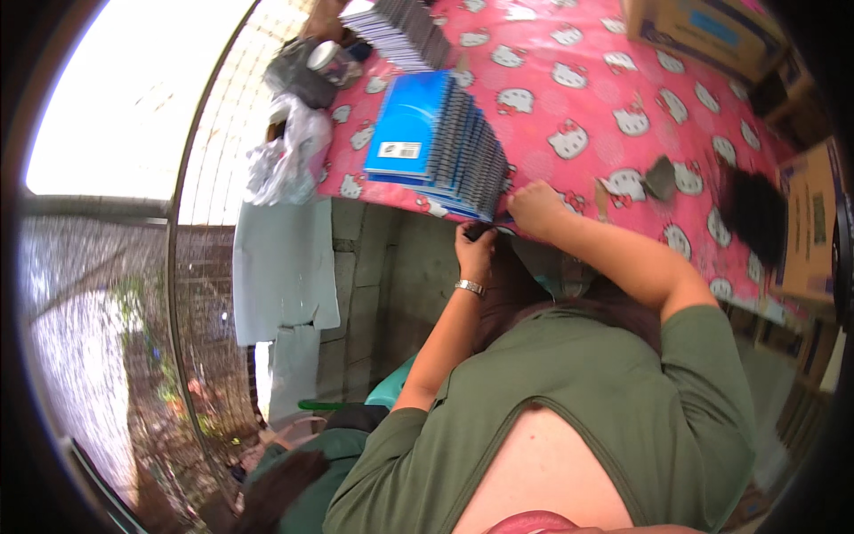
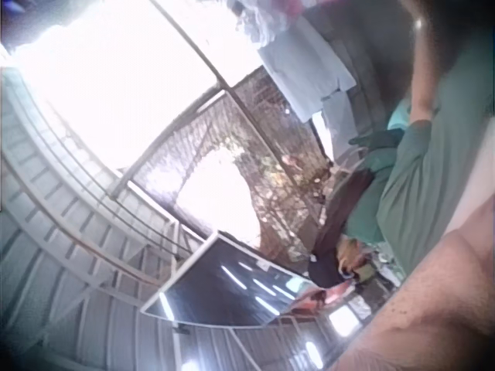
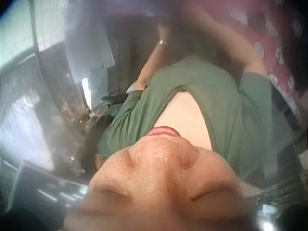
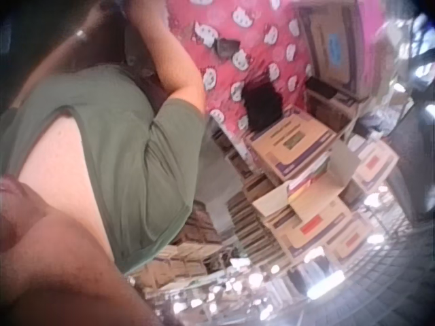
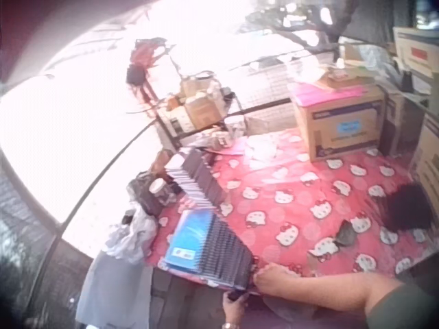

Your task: The person counts and aligns small blue spiral notebooks on a table, places a stack into a shipping box, and then uses a pair of pliers to adjust the spiral binding on pink notebooks.

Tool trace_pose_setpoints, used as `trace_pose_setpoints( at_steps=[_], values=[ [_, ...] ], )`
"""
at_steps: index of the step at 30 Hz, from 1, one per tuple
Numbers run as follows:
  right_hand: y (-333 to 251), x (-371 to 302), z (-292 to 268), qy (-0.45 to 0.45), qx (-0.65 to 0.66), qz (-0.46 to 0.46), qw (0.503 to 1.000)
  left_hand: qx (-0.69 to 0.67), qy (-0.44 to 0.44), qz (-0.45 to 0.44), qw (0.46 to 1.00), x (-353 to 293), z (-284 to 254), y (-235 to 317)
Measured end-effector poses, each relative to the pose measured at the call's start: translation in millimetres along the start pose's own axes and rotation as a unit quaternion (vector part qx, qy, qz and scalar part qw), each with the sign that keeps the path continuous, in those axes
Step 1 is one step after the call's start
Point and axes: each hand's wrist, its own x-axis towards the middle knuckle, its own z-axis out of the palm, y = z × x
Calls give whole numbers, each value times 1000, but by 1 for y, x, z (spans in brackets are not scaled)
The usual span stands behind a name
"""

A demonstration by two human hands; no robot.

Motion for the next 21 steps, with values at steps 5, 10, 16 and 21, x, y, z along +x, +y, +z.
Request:
trace_pose_setpoints(
  at_steps=[5,10,16,21],
  values=[
    [15,-11,-1,79,44,28,996,-97,-21,-43,994,-2,-11,8],
    [33,-56,2,153,85,21,984,-269,-51,-66,959,28,-75,64],
    [32,-64,6,180,112,55,976,-181,29,230,956,173,-168,281],
    [26,-49,5,193,139,18,971,-271,122,165,940,305,-309,430]
  ],
)
